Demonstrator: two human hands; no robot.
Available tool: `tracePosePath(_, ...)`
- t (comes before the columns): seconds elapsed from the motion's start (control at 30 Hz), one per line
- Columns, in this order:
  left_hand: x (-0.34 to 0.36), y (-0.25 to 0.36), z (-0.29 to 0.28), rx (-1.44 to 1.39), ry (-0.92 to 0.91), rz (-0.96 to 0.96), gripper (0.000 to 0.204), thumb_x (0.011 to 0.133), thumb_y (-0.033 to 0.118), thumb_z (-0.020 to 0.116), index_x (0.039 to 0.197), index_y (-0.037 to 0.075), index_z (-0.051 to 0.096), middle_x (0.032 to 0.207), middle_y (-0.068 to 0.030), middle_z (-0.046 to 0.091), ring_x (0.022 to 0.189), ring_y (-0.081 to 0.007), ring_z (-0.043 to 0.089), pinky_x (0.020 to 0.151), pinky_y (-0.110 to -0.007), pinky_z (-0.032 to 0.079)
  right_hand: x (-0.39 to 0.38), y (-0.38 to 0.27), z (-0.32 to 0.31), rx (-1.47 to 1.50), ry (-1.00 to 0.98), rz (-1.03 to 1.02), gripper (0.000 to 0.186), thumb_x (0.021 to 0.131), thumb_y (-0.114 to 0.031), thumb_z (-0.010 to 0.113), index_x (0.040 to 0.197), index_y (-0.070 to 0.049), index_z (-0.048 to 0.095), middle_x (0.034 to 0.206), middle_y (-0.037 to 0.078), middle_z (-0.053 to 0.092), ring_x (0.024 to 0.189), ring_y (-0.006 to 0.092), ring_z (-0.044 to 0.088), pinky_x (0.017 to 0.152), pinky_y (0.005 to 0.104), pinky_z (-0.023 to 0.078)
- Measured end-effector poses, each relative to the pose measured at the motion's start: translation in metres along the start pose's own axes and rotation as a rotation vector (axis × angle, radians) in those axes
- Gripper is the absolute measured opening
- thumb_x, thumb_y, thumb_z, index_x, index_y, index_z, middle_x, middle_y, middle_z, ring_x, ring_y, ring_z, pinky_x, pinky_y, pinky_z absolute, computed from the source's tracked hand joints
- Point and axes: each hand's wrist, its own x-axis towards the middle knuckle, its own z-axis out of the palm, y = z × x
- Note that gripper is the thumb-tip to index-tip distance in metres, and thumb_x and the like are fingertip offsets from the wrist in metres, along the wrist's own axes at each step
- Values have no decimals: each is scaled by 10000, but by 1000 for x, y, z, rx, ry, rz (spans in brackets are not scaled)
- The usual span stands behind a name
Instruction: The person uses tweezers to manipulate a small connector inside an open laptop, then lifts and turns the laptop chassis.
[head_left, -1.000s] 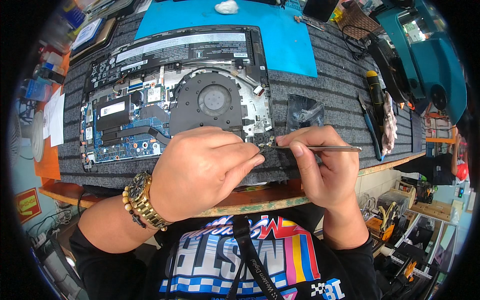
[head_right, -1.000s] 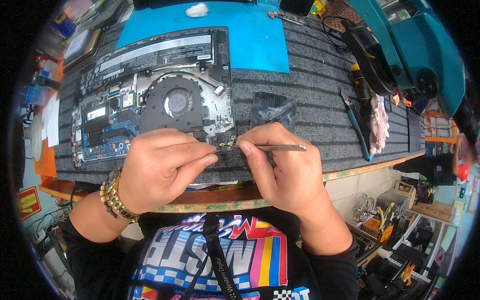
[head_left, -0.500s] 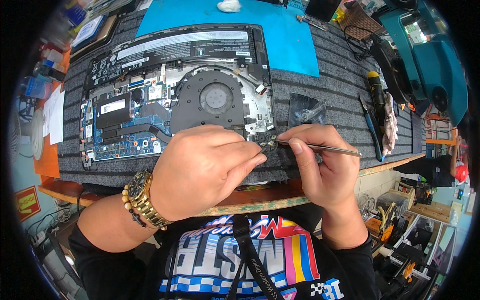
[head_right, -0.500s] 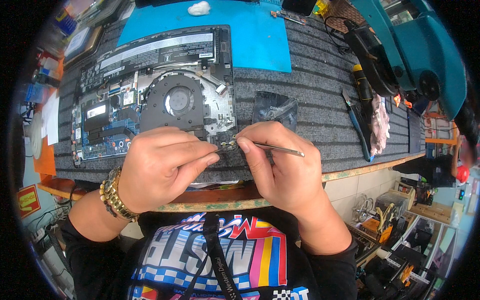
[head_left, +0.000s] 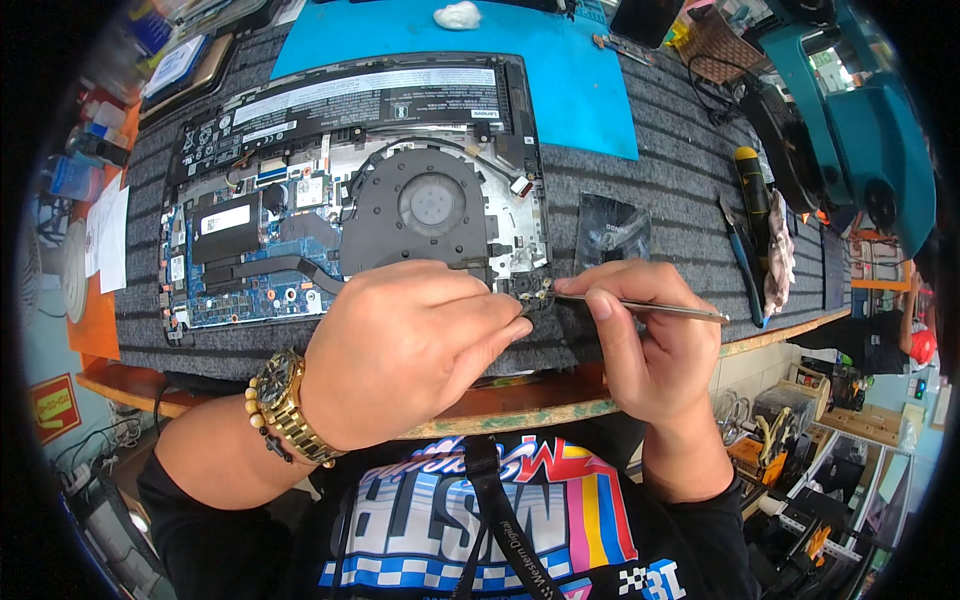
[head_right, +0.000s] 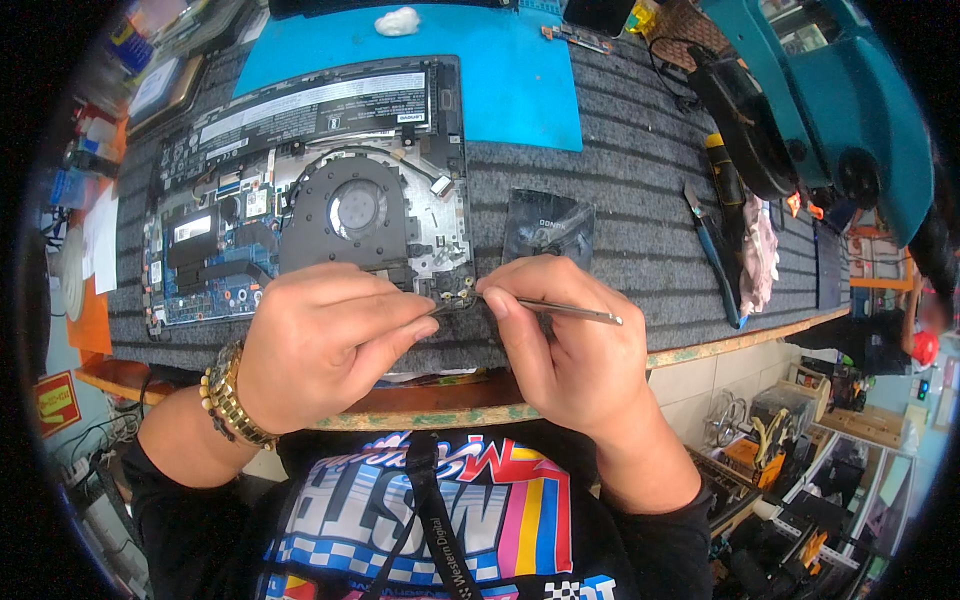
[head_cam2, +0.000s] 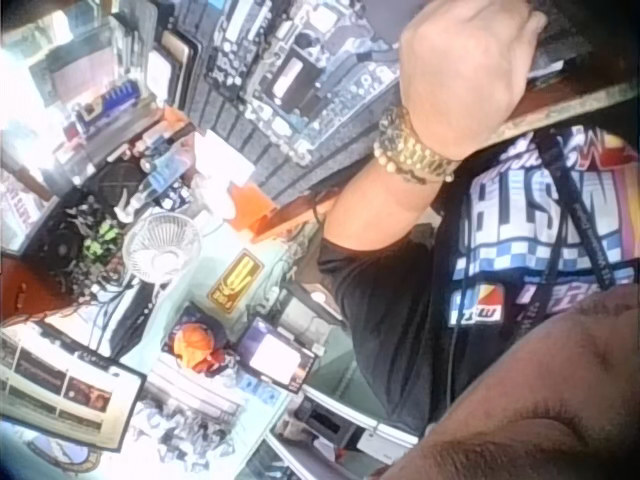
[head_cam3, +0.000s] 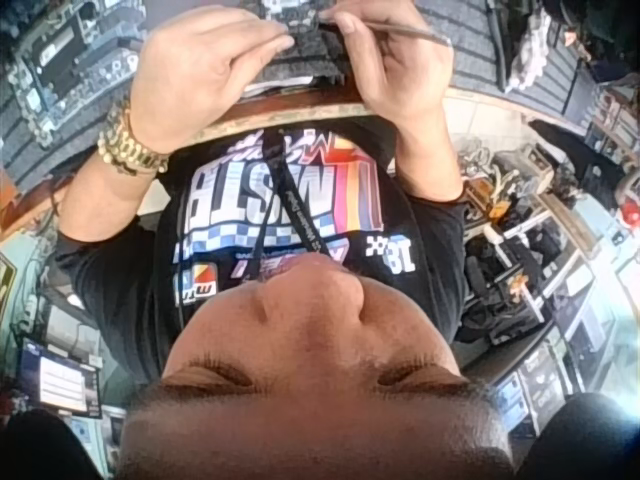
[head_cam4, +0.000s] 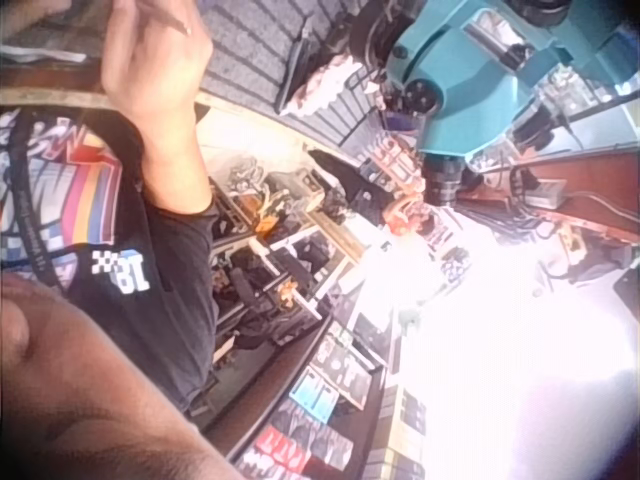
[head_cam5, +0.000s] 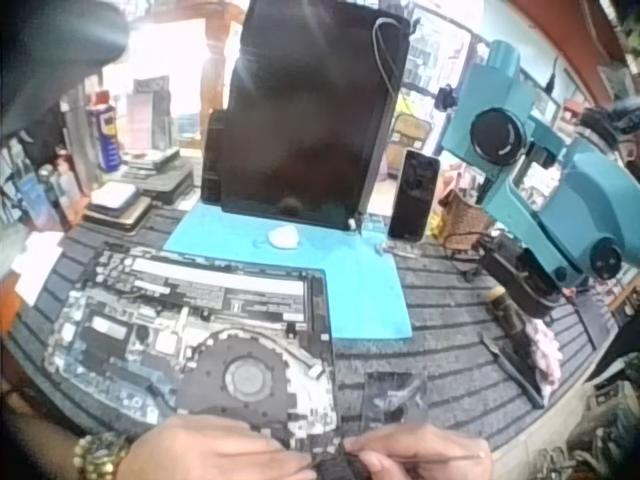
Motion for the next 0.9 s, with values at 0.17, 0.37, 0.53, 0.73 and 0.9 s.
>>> tracePosePath(0.17,-1,0,1,36,-9,11,134,965,168,896,1030,68,834,885,-54,759,777,-270,740,712,-405,606,-4,-2,-3,41,-15,26,93,1022,93,793,1091,42,757,1068,167,860,858,236,821,770,327,644)
tracePosePath(0.37,-1,0,1,67,-20,23,149,962,179,898,1044,86,817,843,-28,708,754,-259,709,703,-397,585,-17,0,-9,191,53,32,75,1061,62,755,1112,51,701,1080,249,851,897,239,803,809,353,641)
tracePosePath(0.53,-2,0,2,101,-20,43,162,957,183,904,1048,87,812,823,-26,680,740,-260,697,689,-398,570,-28,4,-20,268,125,98,111,1149,-47,675,1173,36,606,1072,287,822,912,258,790,855,356,634)
tracePosePath(0.73,-3,-1,3,97,-12,57,180,951,177,911,1057,76,806,819,-32,668,734,-263,695,682,-401,567,-33,3,-19,474,273,235,155,1217,-111,591,1255,34,550,1108,254,789,921,309,838,789,369,707)
tracePosePath(0.9,-2,0,4,111,-3,77,172,955,176,905,1048,75,802,817,-32,666,731,-260,695,680,-402,568,-29,-11,-1,595,306,435,202,1235,-151,582,1300,32,530,1178,224,771,1022,355,873,762,367,742)
